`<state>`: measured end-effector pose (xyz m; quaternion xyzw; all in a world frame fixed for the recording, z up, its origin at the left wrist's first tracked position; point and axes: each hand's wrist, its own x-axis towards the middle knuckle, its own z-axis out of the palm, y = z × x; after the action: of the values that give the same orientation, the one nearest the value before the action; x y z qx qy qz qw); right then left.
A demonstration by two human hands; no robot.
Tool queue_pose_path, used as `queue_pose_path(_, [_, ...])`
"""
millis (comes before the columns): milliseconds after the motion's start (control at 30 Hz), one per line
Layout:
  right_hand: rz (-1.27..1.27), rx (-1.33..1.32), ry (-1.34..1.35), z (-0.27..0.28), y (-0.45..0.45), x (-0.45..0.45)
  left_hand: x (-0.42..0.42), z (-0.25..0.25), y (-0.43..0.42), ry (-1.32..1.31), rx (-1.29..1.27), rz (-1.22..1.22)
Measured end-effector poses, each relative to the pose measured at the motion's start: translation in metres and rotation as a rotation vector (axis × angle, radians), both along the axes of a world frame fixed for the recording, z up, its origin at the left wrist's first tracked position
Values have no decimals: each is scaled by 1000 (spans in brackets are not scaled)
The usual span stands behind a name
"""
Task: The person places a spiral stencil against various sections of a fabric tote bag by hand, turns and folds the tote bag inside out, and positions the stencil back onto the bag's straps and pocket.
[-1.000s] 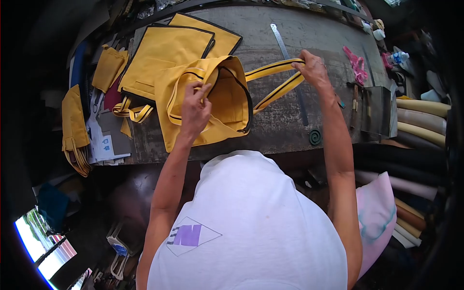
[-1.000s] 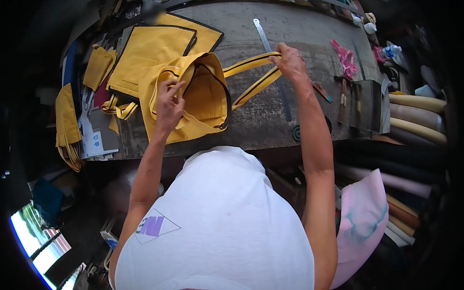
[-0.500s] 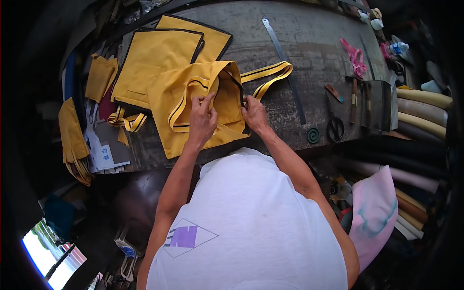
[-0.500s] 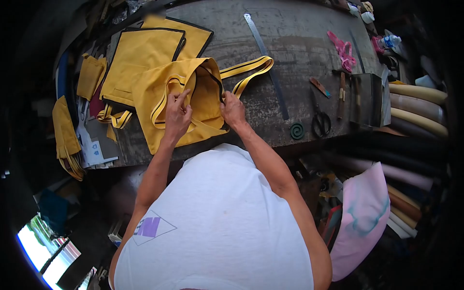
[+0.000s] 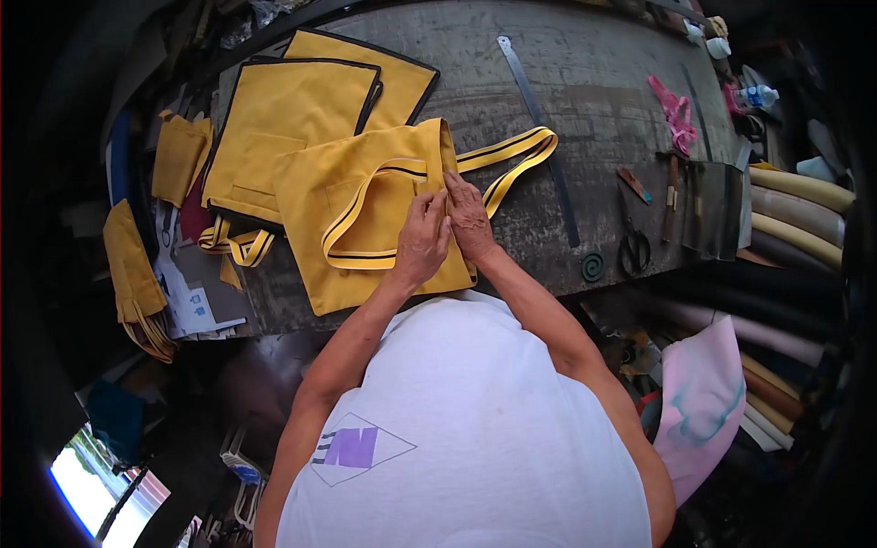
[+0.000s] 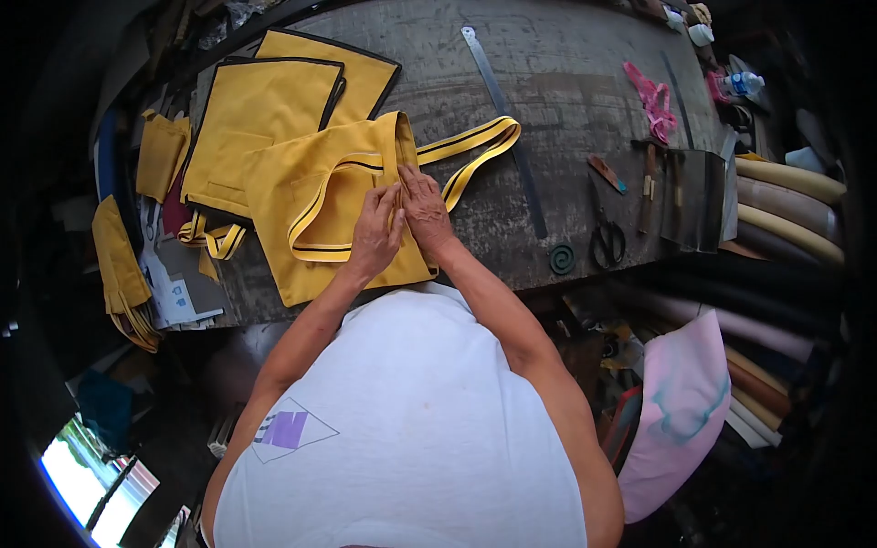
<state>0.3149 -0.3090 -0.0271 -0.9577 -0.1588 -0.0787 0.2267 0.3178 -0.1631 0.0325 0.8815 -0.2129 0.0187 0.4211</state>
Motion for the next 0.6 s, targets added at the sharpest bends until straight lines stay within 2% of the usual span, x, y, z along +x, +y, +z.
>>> queue_pose_path(33, [-56, 24, 122, -18, 7, 8, 1, -1, 0, 72, 29, 3])
queue_pose_path(67, [-13, -72, 133, -33, 5, 5, 4, -3, 1, 12, 88, 1])
queue_pose_path(133, [75, -262, 148, -33, 4, 8, 14, -7, 3, -112, 209, -3])
queue_pose_path(267, [61, -338, 109, -32, 6, 8, 31, -17, 2, -159, 315, 5])
queue_pose_path(300, [75, -333, 39, -37, 2, 7, 33, -21, 0, -158, 344, -20])
queue_pose_path(400, [100, -260, 177, -1, -24, 2, 29, -65, -4, -117, 546, -74])
queue_pose_path(467, [-7, -232, 221, 15, -44, -23, 28, -80, -11, -156, 630, -62])
queue_pose_path(533, [-153, -201, 303, 33, -53, -54, 27, -84, -15, -142, 652, -60])
queue_pose_path(600, [-153, -46, 225, 58, -47, -76, 28, -81, -12, -136, 655, -82])
